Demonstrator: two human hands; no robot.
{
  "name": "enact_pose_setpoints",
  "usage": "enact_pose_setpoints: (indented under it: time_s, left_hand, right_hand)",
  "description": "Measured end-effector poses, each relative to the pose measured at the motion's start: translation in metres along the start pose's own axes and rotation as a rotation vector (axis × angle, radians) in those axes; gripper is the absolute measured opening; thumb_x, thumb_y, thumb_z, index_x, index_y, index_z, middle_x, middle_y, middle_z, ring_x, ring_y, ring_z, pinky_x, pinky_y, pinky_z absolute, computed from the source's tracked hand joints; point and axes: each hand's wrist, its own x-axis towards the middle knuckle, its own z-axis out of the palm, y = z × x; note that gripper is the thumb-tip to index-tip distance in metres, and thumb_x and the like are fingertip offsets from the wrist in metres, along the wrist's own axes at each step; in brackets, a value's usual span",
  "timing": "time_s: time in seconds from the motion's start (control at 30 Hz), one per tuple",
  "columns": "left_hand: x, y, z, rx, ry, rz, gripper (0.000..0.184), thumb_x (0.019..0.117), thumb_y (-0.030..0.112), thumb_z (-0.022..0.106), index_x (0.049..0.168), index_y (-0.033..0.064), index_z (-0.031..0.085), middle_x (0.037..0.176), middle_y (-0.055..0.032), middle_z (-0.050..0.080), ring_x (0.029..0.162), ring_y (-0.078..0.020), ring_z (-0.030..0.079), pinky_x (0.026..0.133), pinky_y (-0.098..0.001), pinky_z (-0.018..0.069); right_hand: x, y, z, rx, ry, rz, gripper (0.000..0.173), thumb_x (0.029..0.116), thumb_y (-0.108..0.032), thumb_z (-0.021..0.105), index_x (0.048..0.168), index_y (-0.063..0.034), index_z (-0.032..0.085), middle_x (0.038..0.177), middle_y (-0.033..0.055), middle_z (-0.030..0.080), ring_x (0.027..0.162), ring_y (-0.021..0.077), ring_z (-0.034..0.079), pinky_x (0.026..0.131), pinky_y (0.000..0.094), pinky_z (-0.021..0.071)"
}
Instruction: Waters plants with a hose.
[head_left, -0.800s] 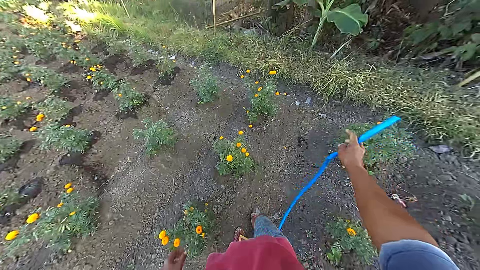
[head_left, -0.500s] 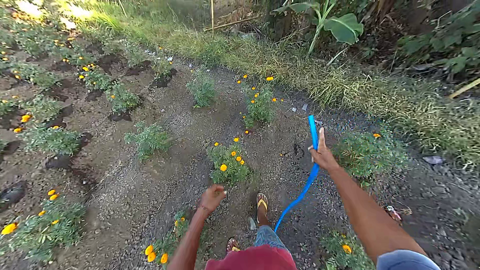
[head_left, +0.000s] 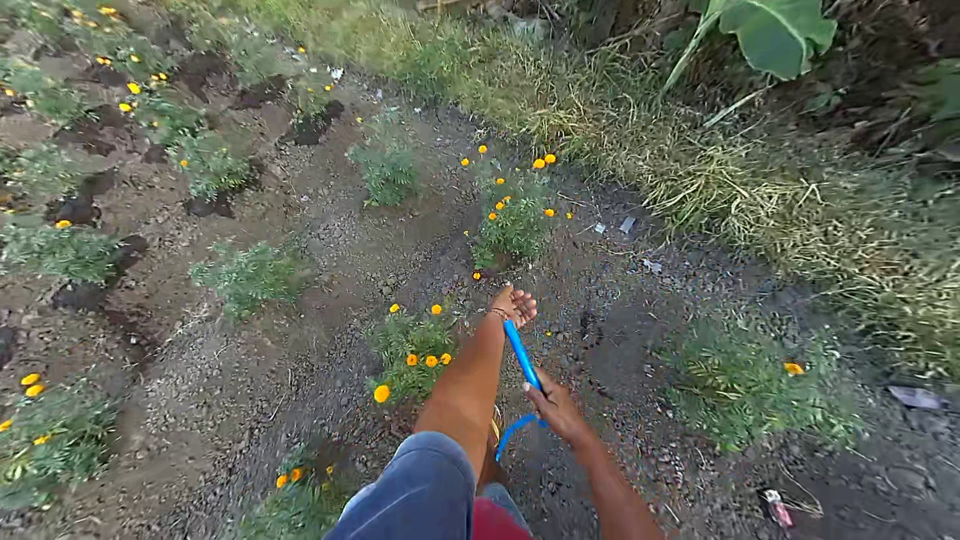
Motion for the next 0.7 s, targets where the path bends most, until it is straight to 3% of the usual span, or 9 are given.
enact_pose_setpoints:
  time_s: [0.13,0.2,0.3,0.37,0.43,0.47,0.53,0.63,0.7]
  left_hand:
    - [0.043,0.005,0.028,-0.209,0.025,0.002,0.037,0.1102,0.038,0.041,0.084,0.0132,0.045,0.062,-0.0016,0.053,0.048,-0.0125,0.054,0.048,-0.0273,0.0500]
    - [0.060,0.002,0.036,-0.162,0.019,0.010,0.037,0.1099,0.035,0.043,0.079,0.0150,0.040,0.055,0.0021,0.044,0.040,-0.0089,0.045,0.040,-0.0236,0.0445]
    - [0.071,-0.008,0.041,0.046,-0.052,-0.025,0.038,0.1102,0.039,0.042,0.081,0.0138,0.043,0.059,0.0011,0.046,0.046,-0.0113,0.048,0.045,-0.0262,0.0465]
    - [0.069,-0.013,0.046,0.148,-0.105,-0.031,0.041,0.1109,0.043,0.036,0.090,0.0103,0.051,0.067,-0.0026,0.057,0.052,-0.0148,0.057,0.049,-0.0292,0.0515]
    - [0.066,-0.019,0.052,0.244,-0.143,0.001,0.034,0.1118,0.037,0.037,0.112,0.0076,0.055,0.081,-0.0066,0.064,0.060,-0.0169,0.062,0.055,-0.0305,0.0529]
    - [0.067,-0.021,0.054,0.306,-0.168,0.035,0.028,0.1120,0.028,0.040,0.127,0.0074,0.051,0.087,-0.0086,0.064,0.064,-0.0178,0.062,0.057,-0.0314,0.0533]
    - [0.072,-0.028,0.058,0.448,-0.195,0.121,0.034,0.1091,0.010,0.044,0.143,0.0067,0.040,0.094,-0.0121,0.064,0.067,-0.0188,0.065,0.061,-0.0325,0.0559]
    - [0.075,-0.028,0.068,0.727,-0.172,0.231,0.048,0.1053,0.003,0.050,0.151,0.0014,0.037,0.129,-0.0223,0.061,0.095,-0.0246,0.071,0.085,-0.0377,0.0600]
    - [0.079,-0.029,0.073,0.938,-0.156,0.296,0.048,0.1041,0.008,0.055,0.150,0.0025,0.044,0.138,-0.0247,0.059,0.114,-0.0307,0.067,0.101,-0.0446,0.0537]
  right_hand:
    - [0.024,0.018,-0.026,0.062,0.002,0.032,0.051,0.1051,-0.030,0.049,0.149,-0.0030,0.048,0.081,0.0074,0.061,0.063,0.0148,0.058,0.064,0.0363,0.0537]
    - [0.040,0.019,-0.041,0.087,0.031,0.070,0.047,0.1070,-0.028,0.046,0.147,-0.0032,0.047,0.078,0.0056,0.059,0.062,0.0147,0.057,0.064,0.0357,0.0533]
    - [0.068,0.023,-0.059,0.055,0.017,0.166,0.047,0.1101,-0.027,0.043,0.151,-0.0039,0.042,0.078,0.0076,0.058,0.065,0.0183,0.058,0.068,0.0390,0.0534]
    - [0.087,0.027,-0.068,-0.008,-0.027,0.231,0.049,0.1115,-0.030,0.040,0.154,-0.0054,0.038,0.082,0.0118,0.060,0.069,0.0231,0.059,0.073,0.0436,0.0536]
    - [0.103,0.030,-0.077,-0.050,-0.064,0.281,0.050,0.1122,-0.031,0.037,0.154,-0.0050,0.036,0.084,0.0133,0.060,0.071,0.0251,0.061,0.076,0.0454,0.0538]
    - [0.110,0.031,-0.082,-0.040,-0.062,0.292,0.047,0.1124,-0.030,0.037,0.151,-0.0034,0.038,0.083,0.0125,0.059,0.070,0.0242,0.061,0.075,0.0444,0.0536]
    - [0.120,0.033,-0.091,0.057,-0.013,0.283,0.046,0.1107,-0.023,0.039,0.151,-0.0005,0.034,0.079,0.0091,0.056,0.066,0.0196,0.058,0.070,0.0395,0.0532]
    - [0.133,0.027,-0.098,0.326,0.199,0.146,0.073,0.0997,-0.008,0.047,0.162,-0.0027,0.009,0.082,0.0097,0.060,0.064,0.0141,0.061,0.065,0.0337,0.0556]
    - [0.143,0.020,-0.100,0.422,0.307,0.044,0.076,0.1000,-0.007,0.043,0.165,-0.0072,0.003,0.098,0.0141,0.063,0.072,0.0138,0.063,0.069,0.0322,0.0557]
